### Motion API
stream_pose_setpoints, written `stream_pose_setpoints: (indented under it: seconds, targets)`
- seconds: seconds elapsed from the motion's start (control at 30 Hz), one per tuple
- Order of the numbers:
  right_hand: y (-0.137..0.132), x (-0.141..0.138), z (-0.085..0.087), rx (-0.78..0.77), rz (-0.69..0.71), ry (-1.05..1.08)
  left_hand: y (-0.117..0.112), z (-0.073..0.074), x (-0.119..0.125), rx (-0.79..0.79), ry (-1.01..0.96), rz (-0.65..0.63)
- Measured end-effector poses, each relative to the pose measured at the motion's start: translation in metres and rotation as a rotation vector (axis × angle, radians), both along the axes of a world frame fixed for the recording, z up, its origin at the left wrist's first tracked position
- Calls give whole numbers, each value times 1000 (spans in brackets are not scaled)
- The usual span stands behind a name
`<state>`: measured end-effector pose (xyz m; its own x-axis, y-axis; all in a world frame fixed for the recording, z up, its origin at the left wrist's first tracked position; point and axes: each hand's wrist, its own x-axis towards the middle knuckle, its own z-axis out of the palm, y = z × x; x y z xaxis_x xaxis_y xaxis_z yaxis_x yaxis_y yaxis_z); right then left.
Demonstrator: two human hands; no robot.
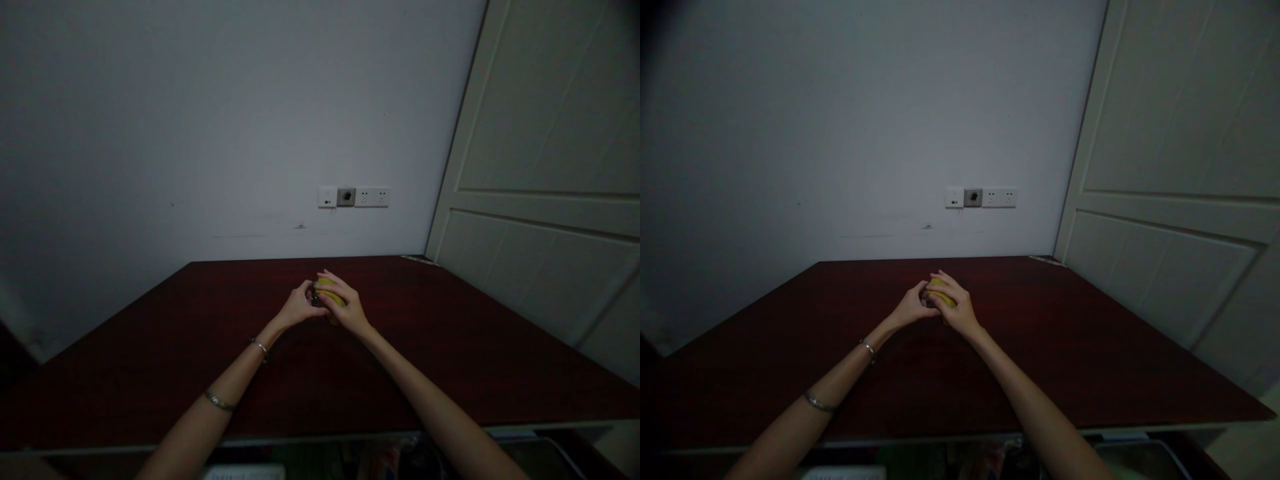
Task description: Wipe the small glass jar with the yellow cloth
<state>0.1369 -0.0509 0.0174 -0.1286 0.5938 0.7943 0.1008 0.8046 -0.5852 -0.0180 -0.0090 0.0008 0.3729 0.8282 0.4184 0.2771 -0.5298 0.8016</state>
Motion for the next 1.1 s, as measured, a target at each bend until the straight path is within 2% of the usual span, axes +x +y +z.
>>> stream_pose_setpoints:
  seconds: [0.07,0.13,0.27,0.33,0.4,0.5,0.6,0.8,0.9,1.0,1.1]
  targets:
    - [2,-1,0,-5,-2,13,-1,2,0,33,24,50]
    - [9,-1,-1,-85,0,100,-4,4,0,40,57,75]
    - [23,-1,-6,-335,31,273,-8,8,0,-5,58,20]
    - [23,-2,-7,-364,45,297,-8,9,1,-51,-2,-22]
    - [18,-4,-7,-306,39,288,-7,9,2,-127,-114,-83]
    - [5,-8,-3,-134,7,217,-4,9,4,-224,-272,-166]
    - [-3,-10,1,-23,8,126,-2,8,4,-229,-320,-188]
    - [9,-7,-3,-91,8,225,-7,8,3,-90,-256,-201]
    - [12,-3,-3,-67,-12,160,-8,10,1,-22,-87,-100]
    - [9,2,-1,67,-30,-56,-5,8,-2,65,74,39]
    - [4,6,2,197,-23,-285,-2,5,-3,103,129,102]
